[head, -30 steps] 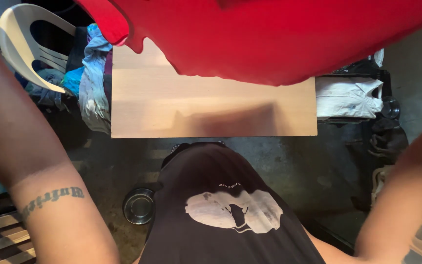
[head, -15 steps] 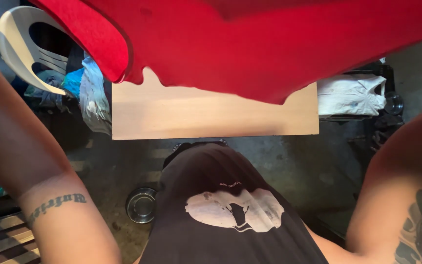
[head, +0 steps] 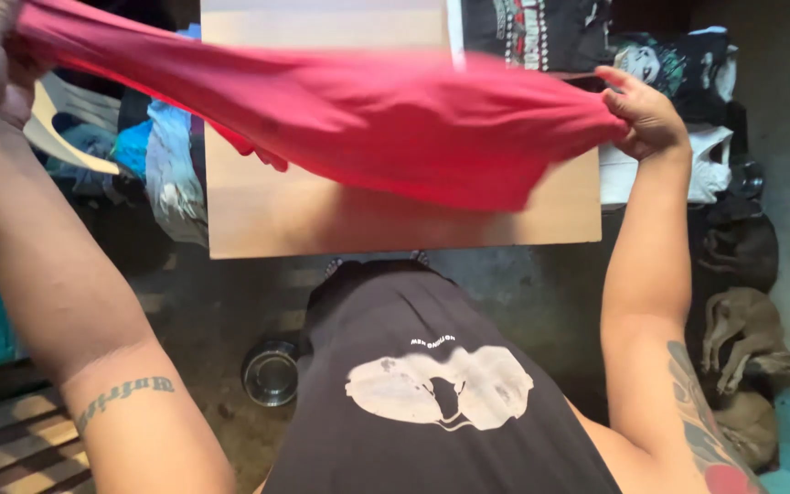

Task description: Folding various t-shirts and tank tops on a table.

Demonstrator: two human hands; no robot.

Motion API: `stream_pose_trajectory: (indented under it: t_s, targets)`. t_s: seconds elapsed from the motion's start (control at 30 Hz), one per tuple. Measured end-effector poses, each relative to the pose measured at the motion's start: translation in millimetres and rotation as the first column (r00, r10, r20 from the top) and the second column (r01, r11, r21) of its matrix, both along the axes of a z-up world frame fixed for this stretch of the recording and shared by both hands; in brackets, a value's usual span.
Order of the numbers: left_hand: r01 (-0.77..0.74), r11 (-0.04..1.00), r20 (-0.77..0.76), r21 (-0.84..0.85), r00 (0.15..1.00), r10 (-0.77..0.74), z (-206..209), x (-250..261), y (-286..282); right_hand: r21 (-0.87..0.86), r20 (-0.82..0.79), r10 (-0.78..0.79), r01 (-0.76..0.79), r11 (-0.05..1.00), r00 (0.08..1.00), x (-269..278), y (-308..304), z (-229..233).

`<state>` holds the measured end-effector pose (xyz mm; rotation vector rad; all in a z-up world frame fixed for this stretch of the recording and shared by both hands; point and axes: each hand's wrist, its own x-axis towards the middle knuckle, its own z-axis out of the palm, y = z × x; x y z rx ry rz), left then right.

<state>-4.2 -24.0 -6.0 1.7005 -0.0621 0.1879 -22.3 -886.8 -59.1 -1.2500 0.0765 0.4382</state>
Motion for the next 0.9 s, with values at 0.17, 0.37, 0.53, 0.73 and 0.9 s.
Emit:
stream_pose_trajectory:
  t_s: [0.17, 0.37, 0.53, 0.73, 0.9]
  targets:
    - [0.020, 0.999, -0.047, 0.035, 0.999, -0.018, 36.6, -27.1, -27.4, 0.269, 0.174, -0.264, 0.212, 0.939, 0.949, -27.9, 53.8, 75.7]
    - [-0.045, 0.999, -0.115, -0.011, 0.992, 0.043, -35.1, -16.7, -13.5, -0.088, 0.342, -0.001, 0.033, 0.996, 0.940, -18.1, 53.1, 50.1]
    - [-0.164, 0.972, -0.335, -0.165, 0.937, 0.101, -113.2, -33.2, -38.0, 0.023, 0.290, -0.249, 0.253, 0.967, 0.924, 1.8, 40.1, 21.1]
    - [-0.192, 0.980, -0.417, 0.057, 0.887, 0.198, -188.0, -42.3, -74.7, -0.265, 0.541, 0.048, 0.116, 0.957, 0.840, 3.2, 62.2, 115.4]
    - [0.365, 0.864, -0.800, 0.347, 0.596, 0.069, -233.4, -79.2, -112.2, -0.969, 0.017, 0.199, -0.033, 0.244, 0.980, 25.4, 36.4, 129.7]
